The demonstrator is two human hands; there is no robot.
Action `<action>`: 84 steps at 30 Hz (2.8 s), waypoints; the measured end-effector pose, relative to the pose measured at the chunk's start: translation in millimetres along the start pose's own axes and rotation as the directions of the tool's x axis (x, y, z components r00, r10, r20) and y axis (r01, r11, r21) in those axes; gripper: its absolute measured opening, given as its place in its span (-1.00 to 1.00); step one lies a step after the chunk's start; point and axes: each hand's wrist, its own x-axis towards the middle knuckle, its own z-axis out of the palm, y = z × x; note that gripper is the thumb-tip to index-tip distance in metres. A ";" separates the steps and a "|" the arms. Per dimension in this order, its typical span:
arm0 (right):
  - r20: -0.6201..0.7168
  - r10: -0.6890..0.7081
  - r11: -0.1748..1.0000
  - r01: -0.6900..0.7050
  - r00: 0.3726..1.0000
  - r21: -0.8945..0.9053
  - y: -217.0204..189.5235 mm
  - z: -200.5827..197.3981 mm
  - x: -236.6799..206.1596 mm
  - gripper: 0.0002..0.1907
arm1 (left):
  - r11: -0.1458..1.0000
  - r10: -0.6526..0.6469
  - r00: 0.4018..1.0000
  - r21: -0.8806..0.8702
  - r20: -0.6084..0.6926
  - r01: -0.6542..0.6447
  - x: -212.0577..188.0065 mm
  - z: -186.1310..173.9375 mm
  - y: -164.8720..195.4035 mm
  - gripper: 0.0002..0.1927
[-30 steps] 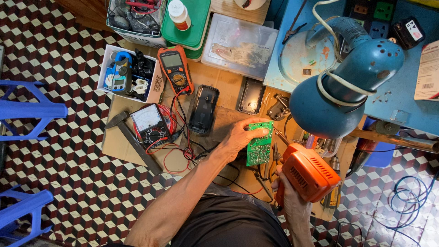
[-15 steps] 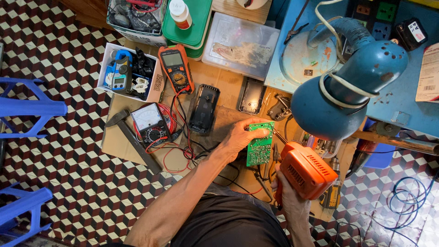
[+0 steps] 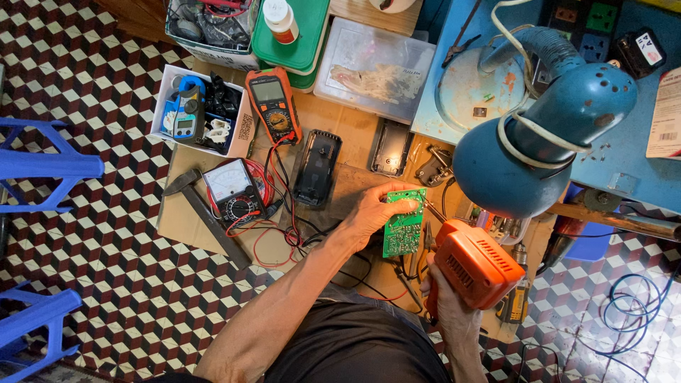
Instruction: The person works at an electronics repair bench, holding a green circuit board and using a hot air rework gun and a soldering iron to rework components on the board. They flip the board over, use pliers on a small module, and continue heating and soldering different areas of the board.
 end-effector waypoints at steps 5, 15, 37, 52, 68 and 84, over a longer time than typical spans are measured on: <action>-0.004 -0.034 0.999 0.033 0.999 -0.023 7.0 -2.3 2.3 -0.62 | 1.000 -0.007 1.000 0.002 -0.003 0.007 -1.3 2.0 1.9 -0.55; -0.032 0.017 0.999 -0.018 0.999 -0.028 4.2 0.2 0.0 -0.66 | 1.000 0.001 1.000 -0.005 -0.016 -0.001 -0.8 1.6 1.3 -0.57; -0.022 -0.031 0.999 0.031 0.999 -0.012 4.6 -0.4 0.0 -0.61 | 1.000 -0.013 1.000 0.016 -0.016 0.013 -3.0 2.8 5.0 -0.43; -0.023 -0.024 1.000 0.024 0.999 -0.002 6.7 -0.5 1.8 -0.62 | 0.999 -0.016 1.000 -0.031 -0.006 0.016 0.4 2.7 0.0 -0.55; -0.108 -0.087 0.996 0.085 0.990 -0.023 7.6 -18.1 -11.1 -0.62 | 0.983 0.076 0.986 0.180 -0.146 -0.049 -18.5 12.7 19.2 -0.43; -0.265 -0.335 0.942 0.311 0.904 -0.128 17.9 -51.6 -16.3 -0.60 | 0.079 0.750 0.638 0.934 0.175 -0.348 -95.0 58.7 51.0 -0.44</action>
